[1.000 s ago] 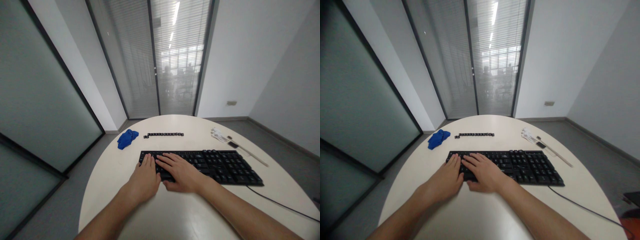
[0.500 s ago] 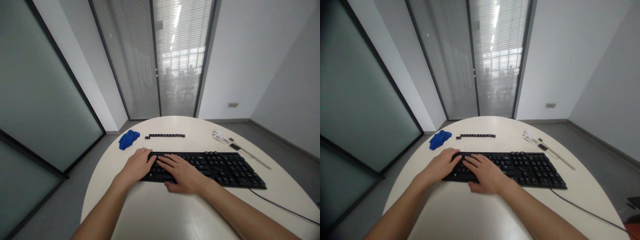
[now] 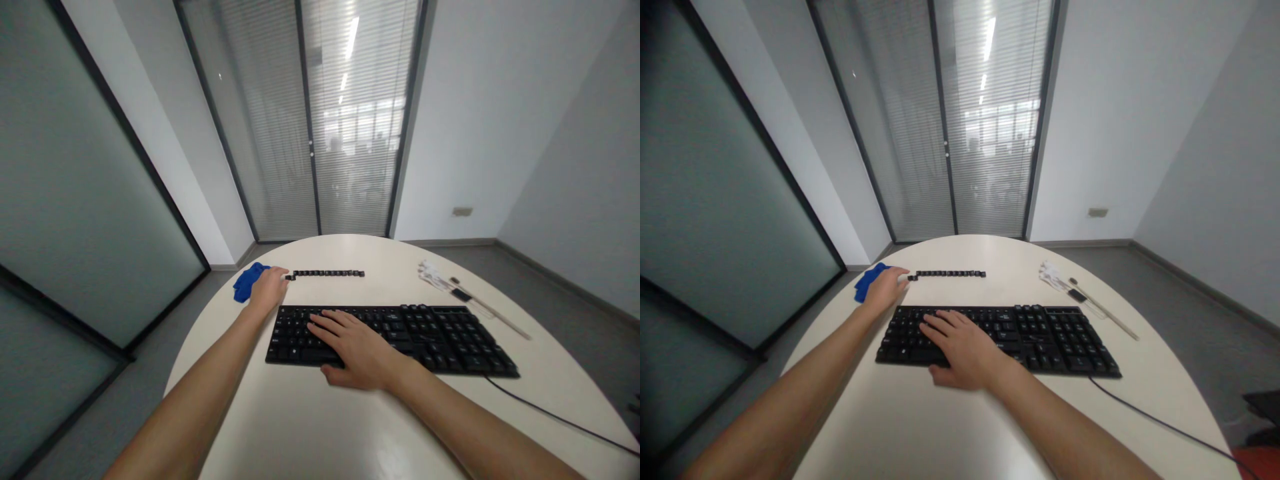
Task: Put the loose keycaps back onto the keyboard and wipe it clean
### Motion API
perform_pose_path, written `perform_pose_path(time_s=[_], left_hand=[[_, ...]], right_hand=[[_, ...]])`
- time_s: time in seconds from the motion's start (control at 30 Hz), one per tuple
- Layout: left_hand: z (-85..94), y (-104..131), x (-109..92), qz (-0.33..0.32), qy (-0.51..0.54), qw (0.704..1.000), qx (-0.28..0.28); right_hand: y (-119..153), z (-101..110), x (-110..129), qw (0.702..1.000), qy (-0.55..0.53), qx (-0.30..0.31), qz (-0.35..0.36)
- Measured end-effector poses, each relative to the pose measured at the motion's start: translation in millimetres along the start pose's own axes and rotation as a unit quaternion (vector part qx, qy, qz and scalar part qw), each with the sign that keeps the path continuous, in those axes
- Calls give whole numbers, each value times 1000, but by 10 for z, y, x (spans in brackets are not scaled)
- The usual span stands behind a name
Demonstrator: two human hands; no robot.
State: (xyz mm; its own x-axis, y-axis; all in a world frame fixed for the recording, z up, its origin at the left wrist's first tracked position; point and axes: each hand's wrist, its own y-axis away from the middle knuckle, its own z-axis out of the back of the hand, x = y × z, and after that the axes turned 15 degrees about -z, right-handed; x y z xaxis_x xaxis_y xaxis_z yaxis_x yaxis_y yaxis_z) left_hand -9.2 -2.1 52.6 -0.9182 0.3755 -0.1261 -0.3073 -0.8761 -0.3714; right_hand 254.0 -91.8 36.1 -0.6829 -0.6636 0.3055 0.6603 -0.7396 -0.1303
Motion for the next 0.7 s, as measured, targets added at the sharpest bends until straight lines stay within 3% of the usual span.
perform_pose_path(time_s=[0.37,0.7], left_hand=[[-133,-239,-12,-62,-28,995,75],[-40,-51,-231,-57,-5,996,61]], right_hand=[[-6,-2,6,1000,-5,-8,4],[-4,6,1,1000,3,-9,10]])
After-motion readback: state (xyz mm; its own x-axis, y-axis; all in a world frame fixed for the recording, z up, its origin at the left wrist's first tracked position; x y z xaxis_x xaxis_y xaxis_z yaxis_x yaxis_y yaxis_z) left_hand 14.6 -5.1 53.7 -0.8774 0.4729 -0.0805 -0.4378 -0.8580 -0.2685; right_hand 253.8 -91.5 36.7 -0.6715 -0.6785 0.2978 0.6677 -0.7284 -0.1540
